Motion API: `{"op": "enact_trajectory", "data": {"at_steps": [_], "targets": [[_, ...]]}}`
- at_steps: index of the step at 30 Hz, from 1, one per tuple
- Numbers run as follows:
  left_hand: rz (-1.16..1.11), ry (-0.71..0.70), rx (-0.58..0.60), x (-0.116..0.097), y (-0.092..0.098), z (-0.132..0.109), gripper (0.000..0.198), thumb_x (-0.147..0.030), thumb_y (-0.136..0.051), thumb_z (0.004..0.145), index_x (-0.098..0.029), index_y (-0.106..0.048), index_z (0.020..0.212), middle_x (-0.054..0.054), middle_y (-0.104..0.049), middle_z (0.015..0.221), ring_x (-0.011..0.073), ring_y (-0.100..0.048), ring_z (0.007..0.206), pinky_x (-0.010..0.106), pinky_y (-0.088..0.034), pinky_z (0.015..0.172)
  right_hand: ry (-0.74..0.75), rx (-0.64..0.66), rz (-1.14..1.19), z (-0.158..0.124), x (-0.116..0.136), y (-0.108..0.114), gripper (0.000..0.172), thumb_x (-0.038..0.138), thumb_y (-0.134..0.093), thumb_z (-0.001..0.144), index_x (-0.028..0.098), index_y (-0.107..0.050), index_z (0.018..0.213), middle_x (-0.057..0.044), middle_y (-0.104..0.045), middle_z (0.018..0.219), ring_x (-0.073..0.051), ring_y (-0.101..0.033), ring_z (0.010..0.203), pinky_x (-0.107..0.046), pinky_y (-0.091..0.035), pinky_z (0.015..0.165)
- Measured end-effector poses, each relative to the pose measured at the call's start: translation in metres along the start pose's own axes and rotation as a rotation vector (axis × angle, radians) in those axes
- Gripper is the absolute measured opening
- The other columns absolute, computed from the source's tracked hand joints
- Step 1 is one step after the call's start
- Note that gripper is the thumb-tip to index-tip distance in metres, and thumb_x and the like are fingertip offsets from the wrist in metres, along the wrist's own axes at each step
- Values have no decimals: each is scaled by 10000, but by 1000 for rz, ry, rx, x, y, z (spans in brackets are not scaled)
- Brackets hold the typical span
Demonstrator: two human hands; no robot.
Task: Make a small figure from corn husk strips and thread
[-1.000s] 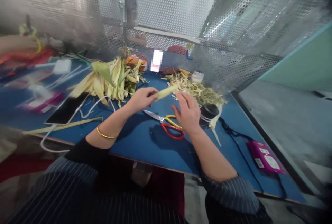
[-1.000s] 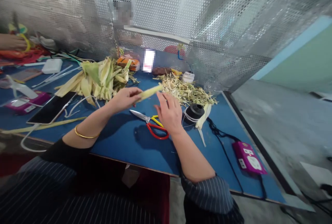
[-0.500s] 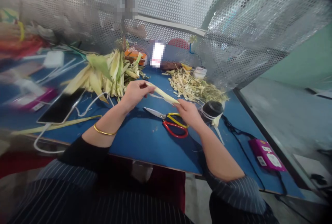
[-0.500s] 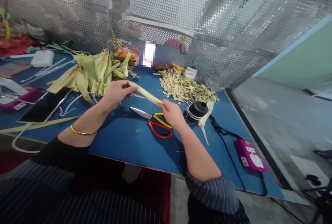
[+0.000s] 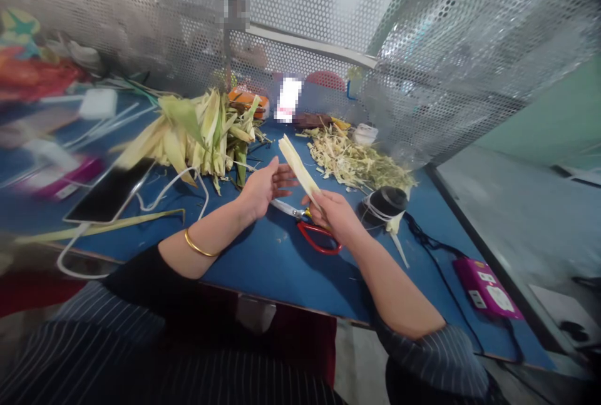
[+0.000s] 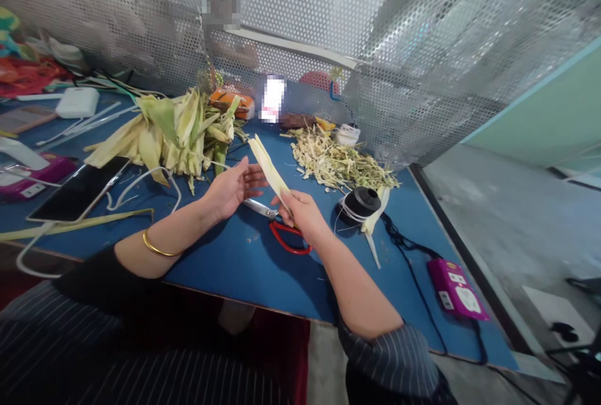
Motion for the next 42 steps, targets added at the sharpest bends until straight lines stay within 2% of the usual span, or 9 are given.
{"op": "enact_trajectory", "data": {"at_steps": [3, 6, 12, 16, 21, 27, 32, 38, 42], "targets": [[51, -47, 46, 1, -3, -1, 216, -345, -696, 773, -156, -684, 877, 82, -711, 946, 150, -658, 793, 240, -496, 618, -46, 54, 13, -1, -3, -4, 362, 497, -583, 835, 149, -636, 754, 68, -403, 430, -43, -300, 349, -211, -190, 384], [110, -74, 64, 0, -5, -2, 230, -287, -749, 716, -149, -682, 887, 65, -700, 914, 120, -640, 739, 230, -488, 616, -39, 103, -74, -3, -2, -8, 413, 537, -506, 867, 153, -635, 786, 53, -442, 445, -62, -358, 363, -221, -259, 408], [261, -160, -8, -7, -3, -8, 245, -345, -746, 696, -145, -653, 802, 30, -654, 755, 94, -582, 629, 218, -412, 533, 282, -195, -588, -11, 27, 1, 372, 519, -658, 743, 196, -579, 911, -17, -618, 788, -147, -553, 682, -272, -428, 617], [361, -195, 17, -6, -9, -12, 216, -288, -753, 659, -143, -640, 773, 15, -631, 714, 89, -536, 594, 236, -407, 543, 318, -224, -760, -16, 32, -5, 372, 457, -712, 698, 222, -548, 935, -12, -634, 790, -161, -565, 688, -278, -433, 626], [425, -179, 11, -3, -11, -13, 206, -272, -745, 645, -146, -627, 759, 20, -631, 719, 94, -525, 590, 254, -403, 546, 319, -164, -678, -16, 30, -9, 105, 320, -562, 813, 216, -552, 806, 3, -599, 702, -134, -534, 626, -256, -418, 592], [429, -194, 23, -6, -14, -16, 170, -259, -737, 659, -153, -626, 731, 14, -622, 683, 87, -511, 565, 261, -400, 557, 167, -58, -318, -10, 15, -7, 209, 408, -570, 821, 208, -597, 876, -3, -610, 755, -136, -549, 667, -272, -460, 630], [429, -190, 37, -4, -14, -15, 182, -283, -738, 672, -146, -644, 747, 20, -626, 714, 90, -513, 591, 250, -402, 558, 139, -154, -359, -7, 14, -1, 231, 401, -671, 743, 180, -606, 769, 13, -588, 680, -118, -494, 618, -255, -400, 598], [308, -136, 130, 1, -13, -9, 198, -352, -692, 737, -169, -672, 809, 40, -664, 823, 101, -559, 659, 223, -418, 569, 65, -151, -103, -8, 11, 0, 218, 396, -652, 742, 188, -639, 808, 12, -602, 713, -126, -506, 634, -262, -412, 618], [303, -82, 215, 5, -21, -12, 319, -417, -688, 745, -153, -683, 924, 89, -688, 929, 132, -610, 735, 235, -456, 586, 172, -228, -287, -10, 20, 4, 208, 376, -637, 766, 176, -617, 714, 25, -543, 629, -104, -433, 590, -237, -348, 568]]}}
Point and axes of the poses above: each hand's wrist, its own z-axis towards the middle knuckle, its own y-axis out of the back of the hand, x = y × z, the point moved 7 cm from there along z, towards the middle knuckle
